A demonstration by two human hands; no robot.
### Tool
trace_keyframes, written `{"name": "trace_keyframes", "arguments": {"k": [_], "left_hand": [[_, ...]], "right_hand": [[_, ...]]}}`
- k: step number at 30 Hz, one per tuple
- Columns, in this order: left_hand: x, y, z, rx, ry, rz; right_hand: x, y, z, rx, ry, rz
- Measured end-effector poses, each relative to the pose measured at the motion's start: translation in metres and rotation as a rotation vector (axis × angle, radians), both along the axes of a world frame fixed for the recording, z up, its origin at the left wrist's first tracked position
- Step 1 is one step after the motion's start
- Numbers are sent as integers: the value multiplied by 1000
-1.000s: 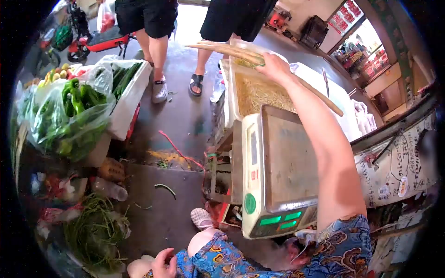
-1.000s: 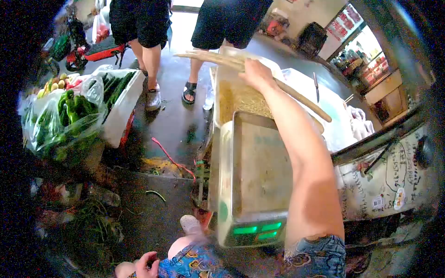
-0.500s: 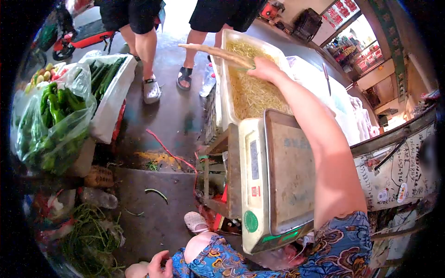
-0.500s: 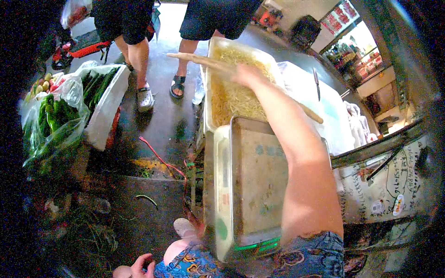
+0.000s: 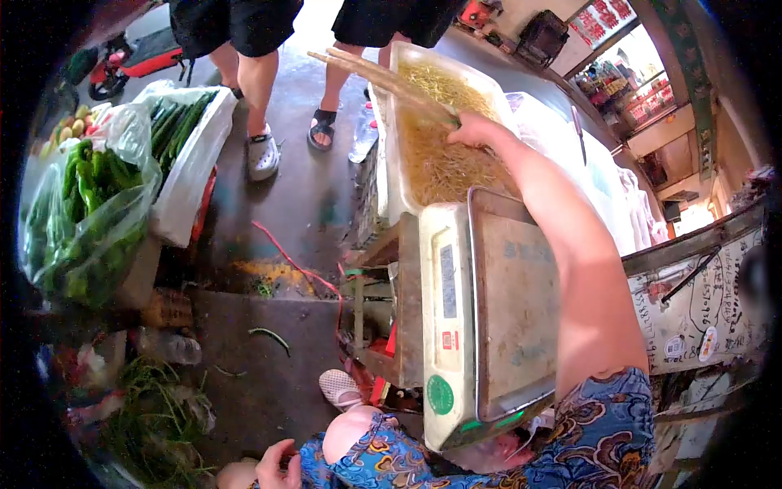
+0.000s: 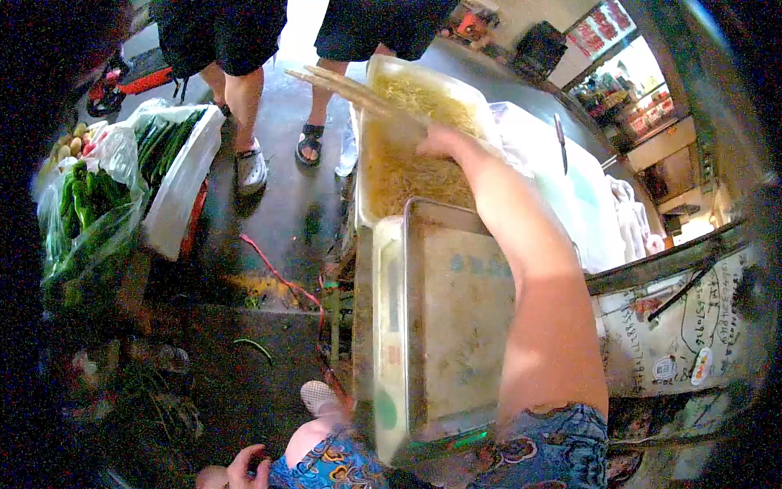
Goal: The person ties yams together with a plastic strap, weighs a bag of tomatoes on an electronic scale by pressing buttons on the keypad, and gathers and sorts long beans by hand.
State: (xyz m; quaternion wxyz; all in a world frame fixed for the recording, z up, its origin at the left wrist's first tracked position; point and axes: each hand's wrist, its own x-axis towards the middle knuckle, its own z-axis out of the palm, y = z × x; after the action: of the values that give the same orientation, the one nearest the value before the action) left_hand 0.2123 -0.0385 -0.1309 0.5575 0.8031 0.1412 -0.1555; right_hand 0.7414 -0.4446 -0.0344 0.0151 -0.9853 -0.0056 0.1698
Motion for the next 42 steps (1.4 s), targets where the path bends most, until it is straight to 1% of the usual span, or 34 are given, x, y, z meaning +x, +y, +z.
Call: {"name": "trace_keyframes", "arguments": {"k": [4, 7, 9, 11, 13, 15, 16, 17, 19, 20, 22, 23, 25, 27, 29, 30, 32, 33, 35, 36, 37, 38, 39, 41, 42], "left_hand": [[-2, 3, -2, 54, -58, -32], [-2, 2, 4, 74, -69, -42], [-3, 2, 7, 75, -89, -38], [-7, 3, 8, 81, -85, -39], [-11, 5, 12, 95, -84, -41], [-15, 6, 17, 80, -75, -40], [-17, 6, 19, 84, -78, -36], [-19, 6, 21, 91, -118, -43], [-28, 5, 23, 111, -163, -25], [-33, 5, 23, 76, -138, -12], [-44, 7, 23, 35, -103, 4], [-50, 7, 24, 44, -114, 19], [-59, 7, 29, 52, -158, 1], [-69, 9, 33, 51, -176, 15], [-78, 11, 33, 52, -199, 29], [-85, 13, 30, 21, -213, 34], [-94, 16, 20, -6, -240, 45], [-97, 17, 14, -25, -237, 46], [-103, 18, 10, -44, -241, 58], [-106, 17, 11, -51, -164, 64], [-109, 18, 14, -55, -86, 67], [-112, 18, 18, -50, -92, 72], [-115, 18, 22, -41, -110, 58], [-119, 17, 31, -31, -139, 52], [-121, 16, 36, -1, -212, 41]], "right_hand": [[2, -13, -13, 41, -68, 103], [4, -13, -11, 37, -15, 109], [1, -9, -3, -94, 113, 78], [18, -31, -16, -91, 130, 74], [17, -27, -11, -80, 142, 70], [12, -21, 7, -135, -114, 73], [5, -11, 16, -51, -195, 71], [-3, -1, 26, -46, -199, 78], [-32, 32, 53, 318, -268, 108], [-40, 47, 61, 333, -272, 131], [-62, 75, 80, 723, -147, 193], [-78, 87, 90, 731, -153, 210], [-119, 118, 116, 939, -183, 194], [-140, 137, 136, 981, -174, 235], [-163, 158, 155, 1150, -202, 333], [-164, 164, 164, 1151, -201, 395], [-176, 188, 181, 1206, -227, 381], [-183, 204, 191, 1256, -248, 356], [-191, 230, 210, 1258, -222, 424], [-195, 243, 217, 1324, -214, 504], [-195, 254, 224, 1392, -207, 584], [-167, 263, 219, 1469, -247, 573], [-149, 275, 222, 1548, -264, 465], [-133, 285, 225, 1556, -209, 458], [-131, 290, 225, 1623, -189, 514]]}}
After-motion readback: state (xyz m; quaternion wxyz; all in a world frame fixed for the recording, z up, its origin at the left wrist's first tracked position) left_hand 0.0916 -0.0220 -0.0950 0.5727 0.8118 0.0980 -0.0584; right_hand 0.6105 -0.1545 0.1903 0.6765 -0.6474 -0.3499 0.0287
